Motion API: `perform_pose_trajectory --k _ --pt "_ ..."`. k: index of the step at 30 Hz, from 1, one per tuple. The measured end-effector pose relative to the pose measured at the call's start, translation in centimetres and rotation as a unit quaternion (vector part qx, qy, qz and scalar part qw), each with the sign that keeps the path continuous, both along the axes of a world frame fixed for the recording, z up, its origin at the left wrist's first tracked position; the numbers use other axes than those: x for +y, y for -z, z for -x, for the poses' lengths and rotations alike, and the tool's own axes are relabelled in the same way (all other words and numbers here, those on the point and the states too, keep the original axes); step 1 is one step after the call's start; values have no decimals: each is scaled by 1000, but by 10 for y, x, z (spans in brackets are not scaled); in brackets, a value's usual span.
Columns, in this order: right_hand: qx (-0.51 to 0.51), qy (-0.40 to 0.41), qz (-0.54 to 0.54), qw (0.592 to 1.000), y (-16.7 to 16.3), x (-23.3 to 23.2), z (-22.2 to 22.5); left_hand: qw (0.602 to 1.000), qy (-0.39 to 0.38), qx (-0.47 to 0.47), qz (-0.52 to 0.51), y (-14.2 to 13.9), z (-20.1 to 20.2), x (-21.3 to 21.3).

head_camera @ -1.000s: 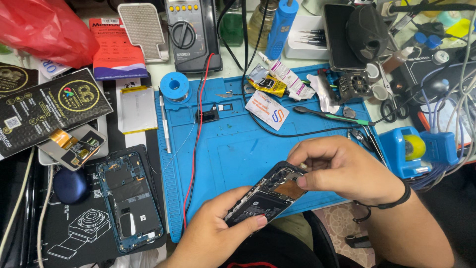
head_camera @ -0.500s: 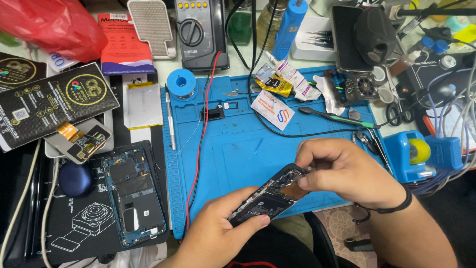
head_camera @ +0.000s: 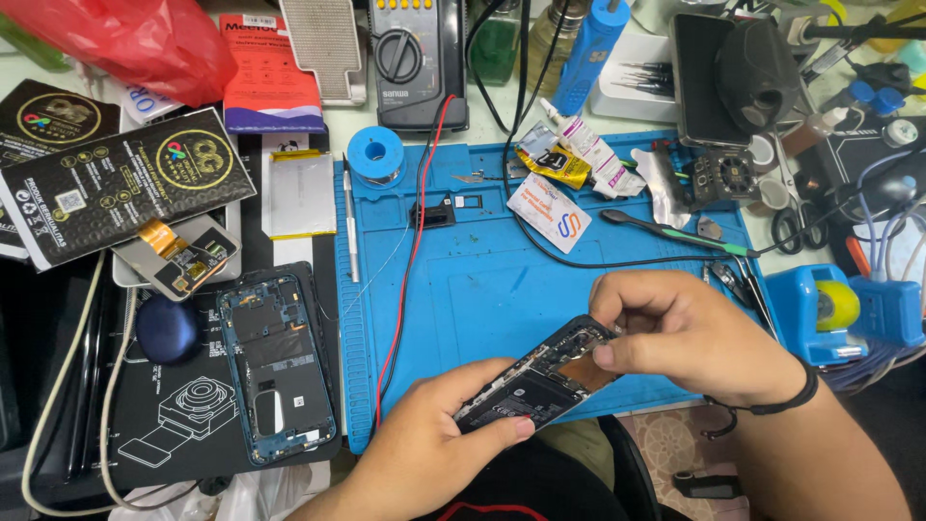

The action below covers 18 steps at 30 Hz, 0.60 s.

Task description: The person assembles a smartphone by placing the battery into the chassis, attaching the back cover, and securing it with screws. The person uses a screwdriver to tighten screws on the back of the device.

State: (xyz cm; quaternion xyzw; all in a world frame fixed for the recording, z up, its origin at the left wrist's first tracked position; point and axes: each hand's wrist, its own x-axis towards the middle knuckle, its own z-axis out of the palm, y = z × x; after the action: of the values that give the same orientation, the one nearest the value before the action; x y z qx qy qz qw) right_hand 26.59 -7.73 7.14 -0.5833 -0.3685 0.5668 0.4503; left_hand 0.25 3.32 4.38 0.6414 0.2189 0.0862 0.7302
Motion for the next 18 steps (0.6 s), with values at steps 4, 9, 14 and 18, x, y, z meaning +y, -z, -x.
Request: perform_pose_trajectory --k 4,9,14,18 --pt "17 19 2 1000 2 3 -1 1000 -8 3 -10 0 0 -1" --pt "-11 25 17 999 0 5 1 999 -10 3 35 2 -1 -2" --pt "-18 12 17 1000 -3 7 2 996 -9 20 84 2 -2 -2" --pt "19 18 23 999 -3 6 4 991 -4 10 136 1 -1 -1"
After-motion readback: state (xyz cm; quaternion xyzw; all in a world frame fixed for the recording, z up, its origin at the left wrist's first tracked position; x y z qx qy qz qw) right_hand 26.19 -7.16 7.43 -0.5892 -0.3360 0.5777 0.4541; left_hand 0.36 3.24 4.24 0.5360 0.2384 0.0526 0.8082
